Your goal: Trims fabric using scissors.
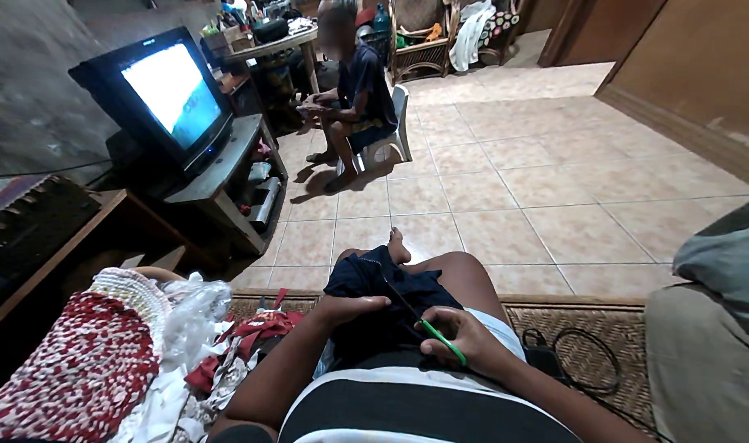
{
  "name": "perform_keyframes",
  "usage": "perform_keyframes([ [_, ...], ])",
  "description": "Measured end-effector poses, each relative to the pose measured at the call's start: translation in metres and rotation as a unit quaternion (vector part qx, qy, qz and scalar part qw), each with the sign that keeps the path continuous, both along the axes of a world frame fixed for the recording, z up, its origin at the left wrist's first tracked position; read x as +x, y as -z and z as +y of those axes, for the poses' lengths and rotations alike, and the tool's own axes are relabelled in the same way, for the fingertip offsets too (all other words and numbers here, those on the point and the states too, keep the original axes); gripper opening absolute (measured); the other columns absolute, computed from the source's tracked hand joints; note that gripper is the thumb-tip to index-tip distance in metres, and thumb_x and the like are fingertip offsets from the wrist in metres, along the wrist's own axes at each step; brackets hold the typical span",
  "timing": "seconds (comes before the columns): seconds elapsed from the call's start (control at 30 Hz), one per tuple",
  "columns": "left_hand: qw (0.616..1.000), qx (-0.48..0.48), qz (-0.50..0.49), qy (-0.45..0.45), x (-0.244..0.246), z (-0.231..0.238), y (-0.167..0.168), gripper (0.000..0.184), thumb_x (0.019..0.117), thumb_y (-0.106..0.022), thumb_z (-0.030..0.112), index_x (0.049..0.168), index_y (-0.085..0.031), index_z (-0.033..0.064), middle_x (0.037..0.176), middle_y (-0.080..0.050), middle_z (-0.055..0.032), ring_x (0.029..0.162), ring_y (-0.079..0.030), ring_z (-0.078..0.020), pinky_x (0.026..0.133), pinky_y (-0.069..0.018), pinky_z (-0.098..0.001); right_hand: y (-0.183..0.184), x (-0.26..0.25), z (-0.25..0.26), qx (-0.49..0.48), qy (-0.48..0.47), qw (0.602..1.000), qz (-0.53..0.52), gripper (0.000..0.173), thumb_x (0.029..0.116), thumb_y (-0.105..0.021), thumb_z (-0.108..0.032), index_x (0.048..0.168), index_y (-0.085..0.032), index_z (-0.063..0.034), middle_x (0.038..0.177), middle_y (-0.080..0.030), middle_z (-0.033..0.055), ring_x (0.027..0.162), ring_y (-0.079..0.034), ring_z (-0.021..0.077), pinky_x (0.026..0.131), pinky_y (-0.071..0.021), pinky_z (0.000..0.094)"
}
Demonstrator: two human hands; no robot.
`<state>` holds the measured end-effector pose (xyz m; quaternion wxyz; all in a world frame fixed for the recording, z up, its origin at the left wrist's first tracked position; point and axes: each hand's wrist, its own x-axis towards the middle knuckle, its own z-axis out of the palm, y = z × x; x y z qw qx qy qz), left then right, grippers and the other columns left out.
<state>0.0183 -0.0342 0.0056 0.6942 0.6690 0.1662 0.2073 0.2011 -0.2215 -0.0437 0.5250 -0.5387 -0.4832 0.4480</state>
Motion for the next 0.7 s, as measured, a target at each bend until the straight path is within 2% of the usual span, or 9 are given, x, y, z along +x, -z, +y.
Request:
perform_keyframes([
  [0.13, 0.998, 0.069, 0.009, 0.005, 0.001, 0.0, 0.007, 0.024, 0.0801, -0.082, 0.003, 0.102, -0.072, 0.0011, 0.095, -0.076, -0.0032, 0.093, -0.072, -0.0094, 0.09, -0.06, -0.0313, 0.0, -0.001, 0.0, 0.004, -0.004, 1.0, 0.029, 0.039, 0.0793, -0.086, -0.041, 0.105, -0.069, -0.0163, 0.073, -0.066, -0.0095, 0.054, -0.059, 0.0013, 0.049, -0.0514, 0.0187],
  [0.27, 0.996, 0.084, -0.029, 0.013, 0.003, -0.001, 0.009, 0.021, 0.0798, -0.081, 0.001, 0.1, -0.073, 0.0011, 0.095, -0.076, -0.003, 0.093, -0.072, -0.0089, 0.09, -0.0598, -0.0302, 0.001, -0.001, 0.001, 0.011, 0.002, 0.999, 0.034, 0.041, 0.0782, -0.087, -0.04, 0.106, -0.069, -0.0166, 0.073, -0.066, -0.0098, 0.054, -0.059, 0.0012, 0.049, -0.0517, 0.0186],
  [0.37, 0.998, 0.053, 0.0, -0.012, 0.003, -0.006, -0.001, 0.024, 0.0804, -0.082, 0.002, 0.102, -0.072, -0.0003, 0.096, -0.076, -0.0036, 0.093, -0.072, -0.0088, 0.091, -0.0598, -0.0301, 0.001, -0.002, 0.0, 0.017, 0.011, 1.0, 0.018, 0.038, 0.0789, -0.086, -0.036, 0.106, -0.068, -0.0155, 0.074, -0.067, -0.0105, 0.055, -0.06, 0.0006, 0.051, -0.0522, 0.0182],
  [0.47, 0.996, -0.015, 0.075, -0.051, 0.002, -0.02, -0.033, 0.025, 0.0869, -0.076, 0.003, 0.109, -0.066, -0.0024, 0.098, -0.073, -0.0034, 0.095, -0.069, -0.0066, 0.092, -0.0563, -0.0268, -0.001, -0.003, -0.001, 0.012, 0.019, 1.0, 0.001, 0.04, 0.0779, -0.086, -0.037, 0.106, -0.068, -0.0153, 0.075, -0.067, -0.0117, 0.055, -0.059, -0.001, 0.051, -0.0519, 0.017],
  [0.57, 0.997, -0.034, 0.01, -0.067, 0.005, -0.01, -0.012, 0.02, 0.0869, -0.076, 0.0, 0.105, -0.069, -0.0031, 0.095, -0.075, -0.0064, 0.093, -0.072, -0.0112, 0.09, -0.0595, -0.0314, 0.0, -0.002, -0.001, 0.007, 0.018, 1.0, 0.004, 0.037, 0.0786, -0.087, -0.033, 0.105, -0.069, -0.015, 0.073, -0.067, -0.0106, 0.054, -0.059, -0.0003, 0.049, -0.0515, 0.0172],
  [0.7, 0.999, -0.026, -0.006, -0.046, 0.005, -0.007, -0.003, 0.02, 0.0858, -0.076, 0.0, 0.104, -0.07, -0.0021, 0.096, -0.076, -0.0064, 0.094, -0.072, -0.0122, 0.091, -0.0596, -0.0328, 0.001, -0.002, 0.0, 0.01, 0.017, 1.0, 0.011, 0.035, 0.0796, -0.086, -0.034, 0.105, -0.069, -0.0156, 0.074, -0.067, -0.0102, 0.054, -0.06, 0.0007, 0.049, -0.0519, 0.0178],
])
